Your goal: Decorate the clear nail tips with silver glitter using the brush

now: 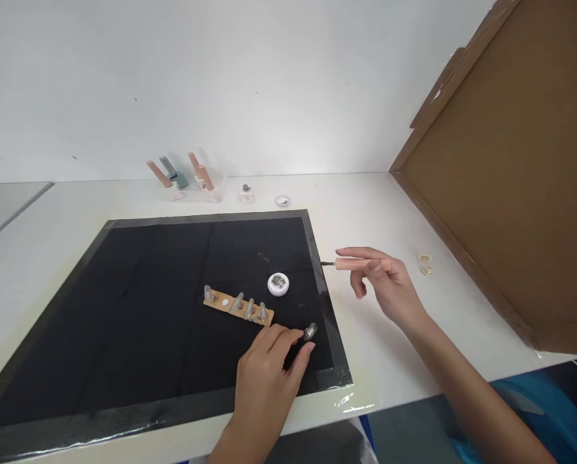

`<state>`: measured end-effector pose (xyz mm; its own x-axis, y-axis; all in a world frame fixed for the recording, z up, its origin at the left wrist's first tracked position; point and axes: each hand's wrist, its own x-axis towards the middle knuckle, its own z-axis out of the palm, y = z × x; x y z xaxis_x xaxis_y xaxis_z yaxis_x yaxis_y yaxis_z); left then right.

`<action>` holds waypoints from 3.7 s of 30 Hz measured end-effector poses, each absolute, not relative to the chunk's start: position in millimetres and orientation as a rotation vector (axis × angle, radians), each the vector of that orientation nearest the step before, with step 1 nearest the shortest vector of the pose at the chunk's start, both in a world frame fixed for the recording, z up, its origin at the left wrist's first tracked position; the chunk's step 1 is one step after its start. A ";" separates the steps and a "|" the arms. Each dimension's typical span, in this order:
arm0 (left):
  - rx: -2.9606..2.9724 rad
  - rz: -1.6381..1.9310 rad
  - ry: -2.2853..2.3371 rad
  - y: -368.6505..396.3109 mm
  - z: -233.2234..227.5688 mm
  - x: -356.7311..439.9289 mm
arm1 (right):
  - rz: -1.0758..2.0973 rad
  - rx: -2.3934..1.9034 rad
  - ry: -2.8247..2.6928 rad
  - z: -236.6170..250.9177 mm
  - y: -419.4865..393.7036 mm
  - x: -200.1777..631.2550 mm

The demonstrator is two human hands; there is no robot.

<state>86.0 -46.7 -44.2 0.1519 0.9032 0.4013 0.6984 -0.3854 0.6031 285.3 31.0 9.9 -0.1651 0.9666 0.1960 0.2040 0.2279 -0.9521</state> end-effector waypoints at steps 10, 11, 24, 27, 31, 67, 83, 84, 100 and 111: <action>2.130 1.001 1.522 -48.8 -47.9 82.7 | 1.480 -1.144 -1.546 -2.8 43.9 255.2; 2.132 1.000 1.521 -48.9 -48.1 82.8 | 1.487 -1.158 -1.571 -5.5 41.7 253.2; 2.130 1.069 1.569 -44.7 -42.6 86.9 | 1.595 -1.231 -1.681 -20.1 38.0 247.7; 2.092 1.053 1.584 -45.5 -42.5 87.0 | 1.598 -1.238 -1.671 -19.1 37.9 248.1; 1.938 0.982 1.600 -46.9 -40.4 86.1 | 1.591 -1.236 -1.670 -17.8 38.9 248.4; 1.251 0.797 1.399 -29.8 -23.5 86.3 | 1.526 -1.118 -1.620 -13.1 37.2 251.4; 1.514 0.907 1.383 -35.8 -20.9 85.3 | 1.408 -1.061 -1.734 -5.0 34.0 257.7; 1.519 0.911 1.382 -36.2 -20.8 85.2 | 1.374 -1.108 -1.728 -4.6 33.7 258.0; 1.522 0.986 1.351 -37.9 -19.7 84.5 | 1.284 -0.930 -1.709 1.8 29.9 260.1; 1.130 1.028 1.368 -37.1 -16.8 89.2 | 1.299 -1.000 -1.599 5.0 32.7 272.8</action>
<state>89.2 -37.1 -16.8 -0.0176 0.9819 -0.1884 0.0927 0.1892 0.9775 272.8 32.7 5.0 -0.3428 0.9324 0.1144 0.0790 0.1500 -0.9855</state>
